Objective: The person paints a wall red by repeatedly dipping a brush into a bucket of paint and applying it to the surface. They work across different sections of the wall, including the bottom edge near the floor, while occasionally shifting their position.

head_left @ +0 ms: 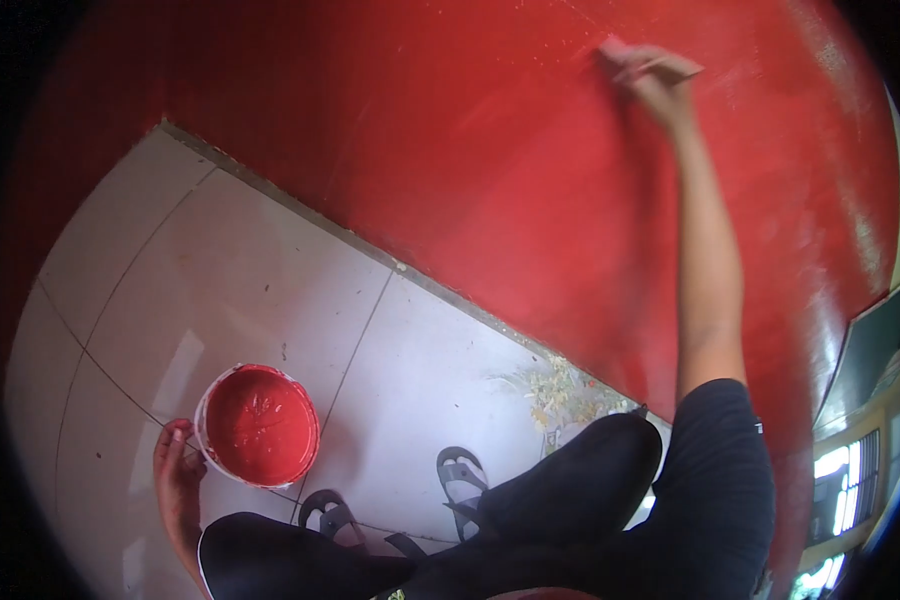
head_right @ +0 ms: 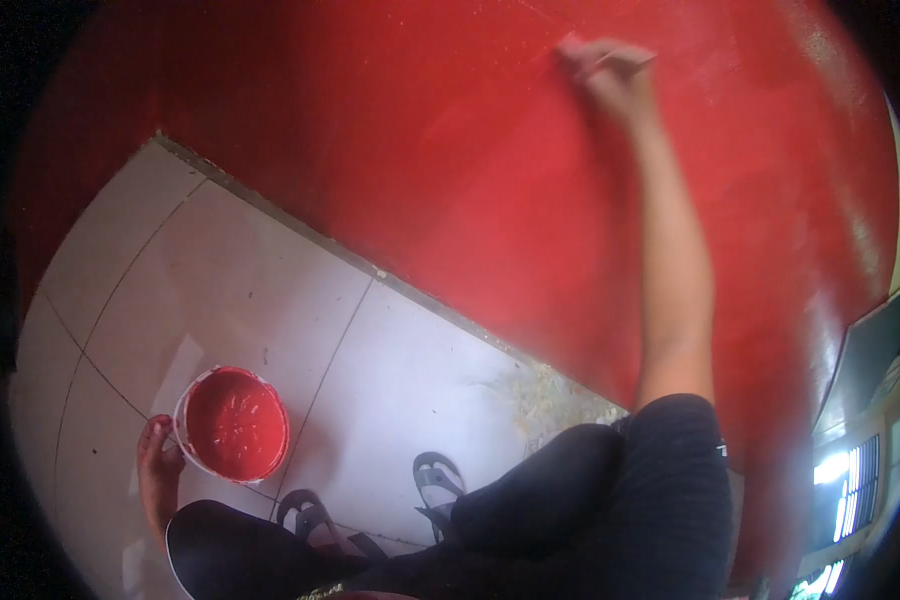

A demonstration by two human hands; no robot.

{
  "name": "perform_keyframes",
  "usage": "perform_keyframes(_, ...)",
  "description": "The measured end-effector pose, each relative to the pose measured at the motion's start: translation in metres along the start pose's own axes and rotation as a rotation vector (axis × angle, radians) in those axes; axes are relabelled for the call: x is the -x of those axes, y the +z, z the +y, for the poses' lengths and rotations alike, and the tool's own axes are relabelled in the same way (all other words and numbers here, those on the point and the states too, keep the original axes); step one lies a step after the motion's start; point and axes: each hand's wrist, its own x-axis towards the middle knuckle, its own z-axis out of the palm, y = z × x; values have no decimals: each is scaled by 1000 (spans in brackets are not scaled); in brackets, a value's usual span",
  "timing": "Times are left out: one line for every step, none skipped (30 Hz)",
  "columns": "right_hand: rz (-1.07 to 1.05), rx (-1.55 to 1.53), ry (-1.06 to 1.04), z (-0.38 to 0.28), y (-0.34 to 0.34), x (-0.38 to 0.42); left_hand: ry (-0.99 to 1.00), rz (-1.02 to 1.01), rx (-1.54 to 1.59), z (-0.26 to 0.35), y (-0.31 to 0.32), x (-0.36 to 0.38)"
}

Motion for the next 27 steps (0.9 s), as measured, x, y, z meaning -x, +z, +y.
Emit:
perform_keyframes(113,344,22,-27,-30,-18,7,-4,22,1,-1,-3)
perform_keyframes(224,498,54,-25,-60,-34,-8,-12,16,2,0,-5)
perform_keyframes(389,559,-96,-15,-84,-46,-7,10,-1,2,1,-7)
perform_keyframes(557,609,-255,-18,-89,-54,0,38,-15,1,0,-8)
perform_keyframes(549,603,-257,-17,-87,-56,-2,-2,-5,-3,-6,-9)
perform_keyframes(616,876,-189,-15,-84,-53,-10,5,-2,-6,-9,-9)
perform_keyframes(679,1149,-118,-19,-77,-50,-4,5,1,-7,-9,-9)
perform_keyframes(609,1107,-119,-13,-54,-37,0,7,1,-8,-11,-9)
perform_keyframes(540,1065,-119,-3,-17,-15,-9,16,-1,-8,-13,-8)
perform_keyframes(477,1040,-180,-1,22,8,-22,11,-8,-8,-16,-8)
perform_keyframes(410,1034,-260,8,62,30,-34,7,-15,-8,-18,-8)
perform_keyframes(298,1031,-259,13,105,60,-40,17,-16,-7,-17,-7)
perform_keyframes(255,1155,-212,4,152,90,-29,-17,-16,-7,-15,-7)
perform_keyframes(227,1179,-189,2,194,120,-19,-54,-15,-7,-14,-7)
perform_keyframes(99,1066,-219,-8,223,150,-22,-41,-13,-9,-16,-10)
perform_keyframes(-14,966,-157,-12,255,180,-44,-39,63,-15,-19,-13)
perform_keyframes(-139,875,-141,-18,282,206,-69,-36,139,-19,-23,-13)
perform_keyframes(-172,676,-55,-3,321,240,-70,-11,146,-19,-20,-10)
perform_keyframes(-393,522,163,-33,330,262,-84,-24,108,-16,-14,-4)
perform_keyframes(-481,327,407,-53,337,283,-108,-33,69,-14,-13,-2)
perform_keyframes(-399,250,472,-47,356,319,-98,-40,47,-18,-19,-5)
perform_keyframes(-338,199,407,-63,353,334,-98,-32,32,-23,-28,-8)
perform_keyframes(-289,131,349,-75,350,348,-43,-51,-86,-22,-32,-9)
perform_keyframes(-137,42,235,-61,363,375,-2,-68,-204,-20,-33,-8)
perform_keyframes(-123,8,302,-68,363,379,7,-38,-217,-17,-30,-3)
perform_keyframes(-37,-286,325,-68,368,378,23,-19,-242,-14,-27,-1)
perform_keyframes(-65,-332,554,-96,360,361,89,2,-277,-19,-29,-4)
